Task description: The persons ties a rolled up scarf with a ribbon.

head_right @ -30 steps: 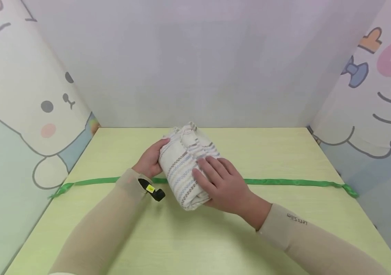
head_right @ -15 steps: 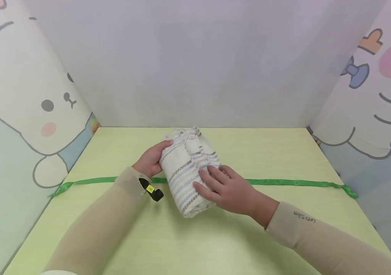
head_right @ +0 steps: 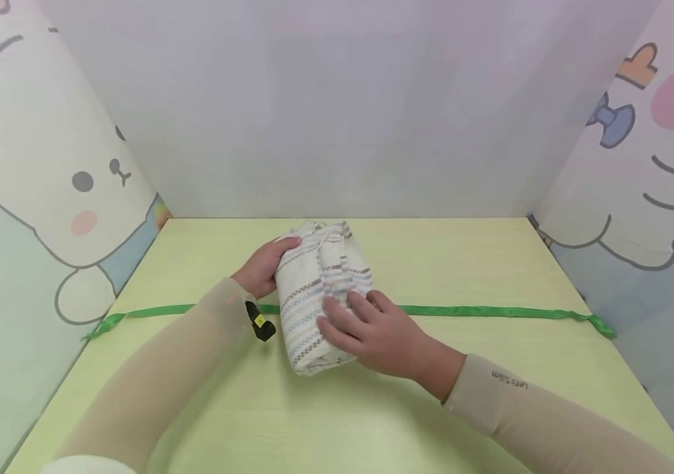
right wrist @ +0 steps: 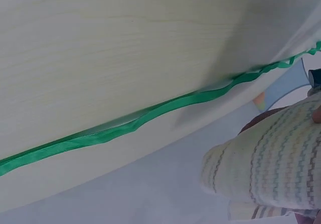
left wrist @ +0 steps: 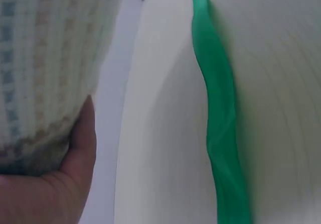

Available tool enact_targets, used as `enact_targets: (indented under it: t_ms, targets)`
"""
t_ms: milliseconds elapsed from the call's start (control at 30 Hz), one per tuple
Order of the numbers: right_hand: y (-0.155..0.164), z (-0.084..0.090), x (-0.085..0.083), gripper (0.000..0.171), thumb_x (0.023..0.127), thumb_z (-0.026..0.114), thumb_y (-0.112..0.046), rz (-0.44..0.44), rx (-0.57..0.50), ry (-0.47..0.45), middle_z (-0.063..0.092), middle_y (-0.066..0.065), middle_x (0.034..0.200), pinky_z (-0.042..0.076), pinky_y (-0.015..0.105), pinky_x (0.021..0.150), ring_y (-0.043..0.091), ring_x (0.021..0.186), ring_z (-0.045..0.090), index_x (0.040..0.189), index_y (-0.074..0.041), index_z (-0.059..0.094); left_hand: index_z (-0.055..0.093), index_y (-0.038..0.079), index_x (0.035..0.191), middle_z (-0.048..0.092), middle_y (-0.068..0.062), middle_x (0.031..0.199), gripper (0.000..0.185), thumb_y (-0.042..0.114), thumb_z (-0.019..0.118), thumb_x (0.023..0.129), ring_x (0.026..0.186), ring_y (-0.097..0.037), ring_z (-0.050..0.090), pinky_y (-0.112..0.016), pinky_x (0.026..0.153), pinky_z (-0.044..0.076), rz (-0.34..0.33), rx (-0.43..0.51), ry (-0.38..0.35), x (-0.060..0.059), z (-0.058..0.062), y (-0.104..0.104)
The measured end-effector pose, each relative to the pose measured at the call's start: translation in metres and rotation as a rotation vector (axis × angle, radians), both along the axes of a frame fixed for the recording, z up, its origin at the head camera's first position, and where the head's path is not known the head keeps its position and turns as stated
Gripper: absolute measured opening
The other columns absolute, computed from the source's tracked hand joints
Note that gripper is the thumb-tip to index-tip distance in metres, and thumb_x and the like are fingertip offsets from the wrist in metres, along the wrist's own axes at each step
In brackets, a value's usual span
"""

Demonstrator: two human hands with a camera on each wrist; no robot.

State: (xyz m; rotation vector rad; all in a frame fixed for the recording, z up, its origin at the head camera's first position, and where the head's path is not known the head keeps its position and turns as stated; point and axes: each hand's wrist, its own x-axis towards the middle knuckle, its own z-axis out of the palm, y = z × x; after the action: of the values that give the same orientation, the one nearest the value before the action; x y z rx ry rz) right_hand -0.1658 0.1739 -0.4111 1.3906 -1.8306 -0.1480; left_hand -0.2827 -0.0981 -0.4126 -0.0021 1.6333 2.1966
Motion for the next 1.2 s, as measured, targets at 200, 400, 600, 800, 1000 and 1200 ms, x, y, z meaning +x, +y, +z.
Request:
enact_targets:
  t_ms: [200,400,600,800,1000,1200]
  targets:
    - [-0.005,0.001,0.007,0.036,0.103,0.049,-0.028,-0.042,0.022,-0.008,0.059,0.01,0.142,0.055,0.043,0.07,0.032,0.104,0.063,0.135,-0.013,0.055,0.057,0.009,0.137,0.068,-0.014,0.118,0.044,0.036,0.065,0.102,0.088,-0.021,0.072,-0.034,0.076,0.062,-0.05,-0.071,0.072,-0.002,0.007,0.003]
    - [-0.007,0.001,0.011,0.035,0.101,0.05,-0.024,-0.051,0.018,-0.02,0.063,0.013,0.136,0.054,0.042,0.07,0.032,0.102,0.063,0.132,-0.012,0.058,0.061,0.012,0.135,0.07,-0.013,0.115,0.043,0.039,0.067,0.101,0.085,-0.021,0.072,-0.034,0.073,0.061,-0.068,-0.156,0.1,-0.004,0.014,0.008]
    - [-0.008,0.003,0.018,0.035,0.105,0.045,-0.024,-0.088,0.089,-0.065,0.061,0.014,0.137,0.054,0.041,0.073,0.032,0.103,0.061,0.136,-0.013,0.056,0.055,0.016,0.145,0.069,-0.013,0.12,0.059,0.045,0.071,0.097,0.091,-0.023,0.072,-0.036,0.076,0.062,-0.038,-0.267,0.076,-0.004,0.019,0.015]
    - [-0.005,0.001,0.023,0.036,0.106,0.042,-0.023,-0.114,0.112,-0.081,0.06,0.013,0.137,0.052,0.042,0.073,0.032,0.105,0.06,0.137,-0.013,0.057,0.034,0.016,0.161,0.061,-0.007,0.133,0.089,0.052,0.075,0.091,0.105,-0.024,0.068,-0.036,0.083,0.06,-0.007,-0.362,0.059,-0.004,0.02,0.022]
    - [-0.004,-0.005,0.025,0.036,0.105,0.043,-0.022,-0.114,0.1,-0.094,0.061,0.014,0.135,0.052,0.042,0.07,0.031,0.102,0.06,0.136,-0.013,0.058,0.034,0.015,0.161,0.064,-0.008,0.127,0.088,0.052,0.074,0.092,0.098,-0.024,0.07,-0.036,0.08,0.06,-0.022,-0.384,0.063,-0.004,0.016,0.027]
    - [-0.006,-0.012,0.025,0.036,0.103,0.049,-0.023,-0.106,0.123,-0.128,0.06,0.014,0.135,0.053,0.043,0.069,0.032,0.102,0.06,0.137,-0.012,0.056,0.04,0.015,0.158,0.067,-0.01,0.122,0.081,0.05,0.074,0.093,0.092,-0.024,0.071,-0.036,0.076,0.061,-0.039,-0.367,0.05,-0.005,0.005,0.028]
